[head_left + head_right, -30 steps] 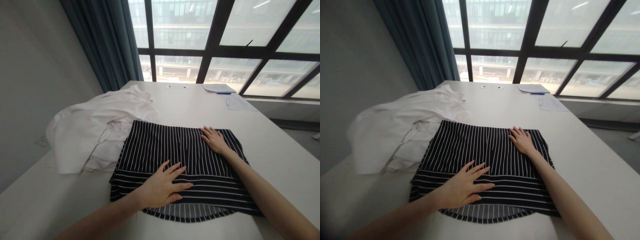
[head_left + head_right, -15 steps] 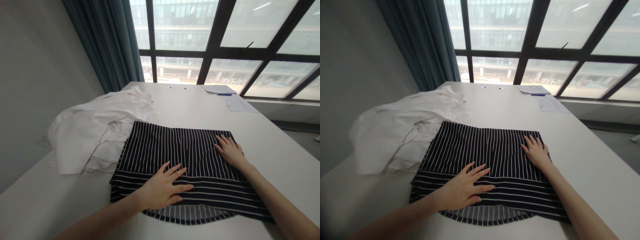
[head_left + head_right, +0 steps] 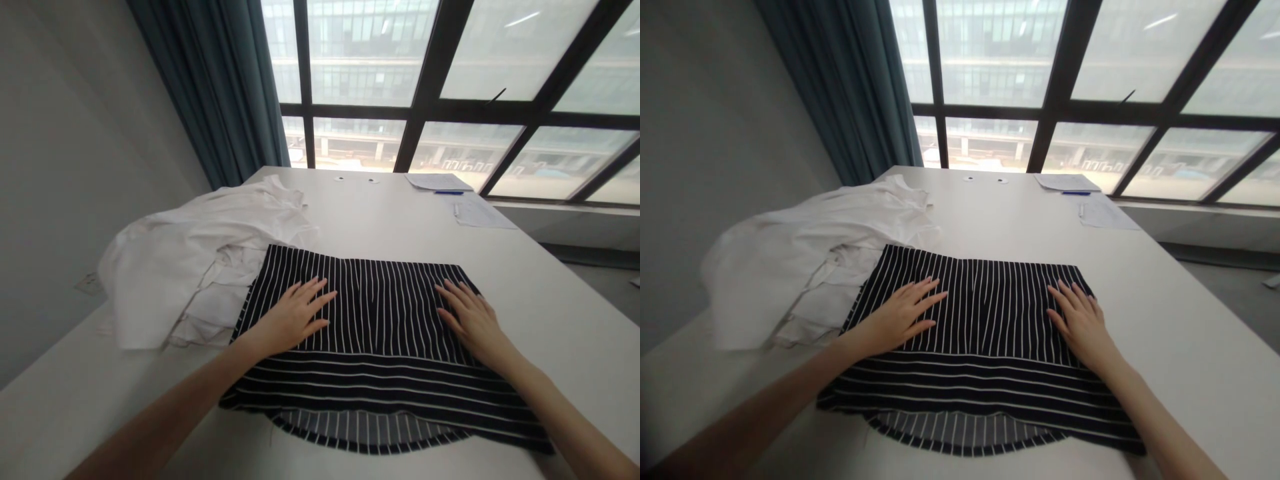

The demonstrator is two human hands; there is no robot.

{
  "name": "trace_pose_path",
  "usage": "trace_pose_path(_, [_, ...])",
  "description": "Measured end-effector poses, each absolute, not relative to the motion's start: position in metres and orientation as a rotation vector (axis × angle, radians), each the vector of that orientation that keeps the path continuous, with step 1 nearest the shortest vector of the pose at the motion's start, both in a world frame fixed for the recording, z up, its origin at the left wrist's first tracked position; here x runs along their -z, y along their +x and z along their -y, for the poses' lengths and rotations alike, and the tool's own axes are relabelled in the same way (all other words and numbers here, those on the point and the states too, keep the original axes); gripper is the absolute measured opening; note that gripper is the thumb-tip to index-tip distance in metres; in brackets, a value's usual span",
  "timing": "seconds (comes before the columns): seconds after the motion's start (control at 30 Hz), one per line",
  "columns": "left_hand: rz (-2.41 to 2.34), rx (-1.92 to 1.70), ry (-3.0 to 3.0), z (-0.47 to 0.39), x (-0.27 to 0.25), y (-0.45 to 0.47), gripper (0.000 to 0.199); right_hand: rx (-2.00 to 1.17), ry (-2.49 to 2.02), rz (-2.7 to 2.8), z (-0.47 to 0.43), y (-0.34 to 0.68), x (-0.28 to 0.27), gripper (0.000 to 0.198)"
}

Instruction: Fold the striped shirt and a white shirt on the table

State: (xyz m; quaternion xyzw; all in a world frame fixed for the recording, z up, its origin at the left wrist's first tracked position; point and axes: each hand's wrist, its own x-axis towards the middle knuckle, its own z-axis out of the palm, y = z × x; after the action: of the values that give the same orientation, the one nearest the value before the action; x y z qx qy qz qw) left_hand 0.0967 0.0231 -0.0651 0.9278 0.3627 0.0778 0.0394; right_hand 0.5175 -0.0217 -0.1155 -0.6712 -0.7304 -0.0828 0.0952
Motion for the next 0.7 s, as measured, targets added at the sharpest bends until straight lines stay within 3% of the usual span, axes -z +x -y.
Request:
trace_pose_path(0.23, [-1.6, -0.124, 2.814, -0.081, 0.086, 0.047, 0.052, 0.128, -1.918, 2.218, 0.046, 0.509, 0.131, 0.053])
trace_pose_path(0.5, [-2.05, -0.425, 2.481, -0.104, 0.075, 0.016, 0.049, 0.14, -2.023, 1.792, 0.031, 0.563, 0.128, 0.064])
trace_pose_path(0.7, [-2.142, -0.463, 2.119, -0.122, 0.067, 0.022, 0.036, -0.295, -2.246, 1.449, 0.017, 0.58, 0.117, 0.075])
